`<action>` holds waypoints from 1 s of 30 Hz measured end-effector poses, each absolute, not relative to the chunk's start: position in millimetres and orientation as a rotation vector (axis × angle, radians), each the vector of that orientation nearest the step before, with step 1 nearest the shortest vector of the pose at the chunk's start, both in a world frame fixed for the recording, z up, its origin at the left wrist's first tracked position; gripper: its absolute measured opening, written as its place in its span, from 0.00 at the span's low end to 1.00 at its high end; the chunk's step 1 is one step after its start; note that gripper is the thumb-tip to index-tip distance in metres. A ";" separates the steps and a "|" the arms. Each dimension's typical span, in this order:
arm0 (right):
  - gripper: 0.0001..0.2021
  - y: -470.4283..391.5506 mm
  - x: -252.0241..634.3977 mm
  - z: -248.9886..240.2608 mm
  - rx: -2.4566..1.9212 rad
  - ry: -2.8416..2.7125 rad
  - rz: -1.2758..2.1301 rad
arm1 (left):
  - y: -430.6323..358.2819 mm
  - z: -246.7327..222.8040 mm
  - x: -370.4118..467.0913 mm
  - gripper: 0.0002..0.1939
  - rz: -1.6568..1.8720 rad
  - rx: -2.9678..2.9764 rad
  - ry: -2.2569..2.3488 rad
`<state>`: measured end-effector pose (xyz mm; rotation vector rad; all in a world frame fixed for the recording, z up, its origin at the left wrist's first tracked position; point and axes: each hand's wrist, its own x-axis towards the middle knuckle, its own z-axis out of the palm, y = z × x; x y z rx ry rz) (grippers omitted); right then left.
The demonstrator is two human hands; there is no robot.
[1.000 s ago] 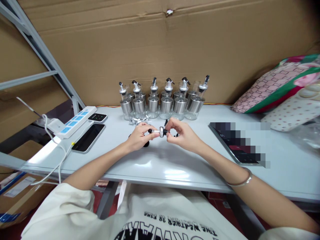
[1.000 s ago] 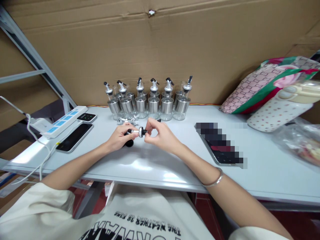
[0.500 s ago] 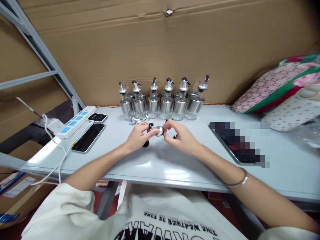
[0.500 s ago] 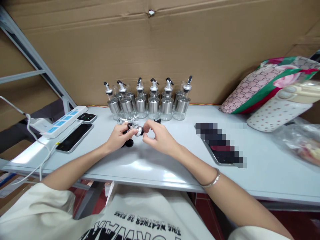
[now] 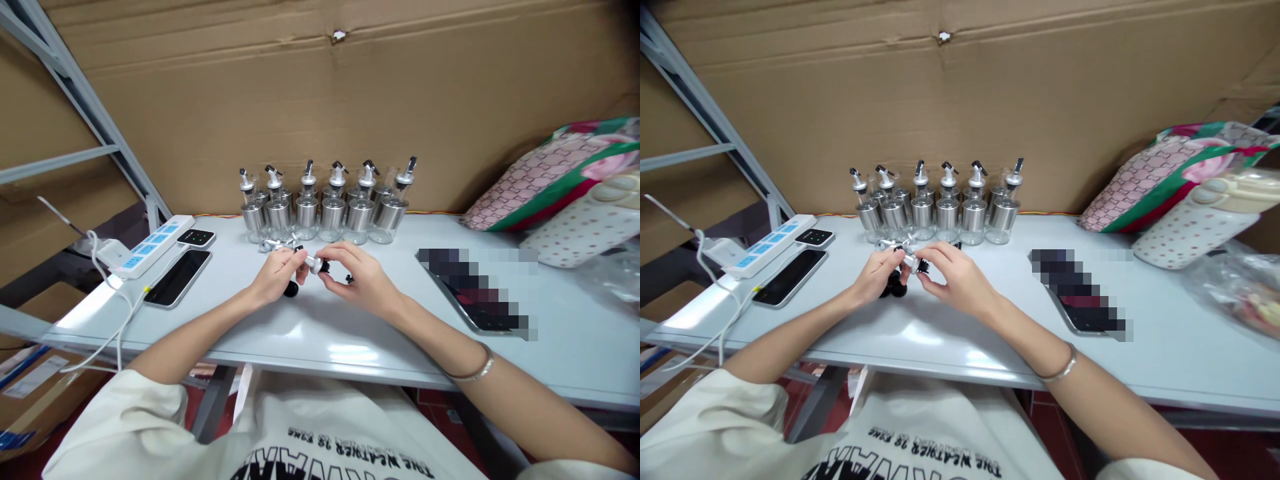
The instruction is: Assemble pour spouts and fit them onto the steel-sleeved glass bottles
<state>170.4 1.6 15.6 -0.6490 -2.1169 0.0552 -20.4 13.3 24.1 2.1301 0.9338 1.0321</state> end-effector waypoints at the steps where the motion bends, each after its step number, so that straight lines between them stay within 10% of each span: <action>1: 0.13 1.0 170.1 16.0 -0.639 -2.125 0.033 | 12.9 25.2 -20.3 0.32 1.033 2.145 0.937; 30: 0.02 -6.9 162.0 21.7 -0.804 -2.255 -0.013 | 2.5 16.2 -16.2 0.23 0.997 2.718 0.808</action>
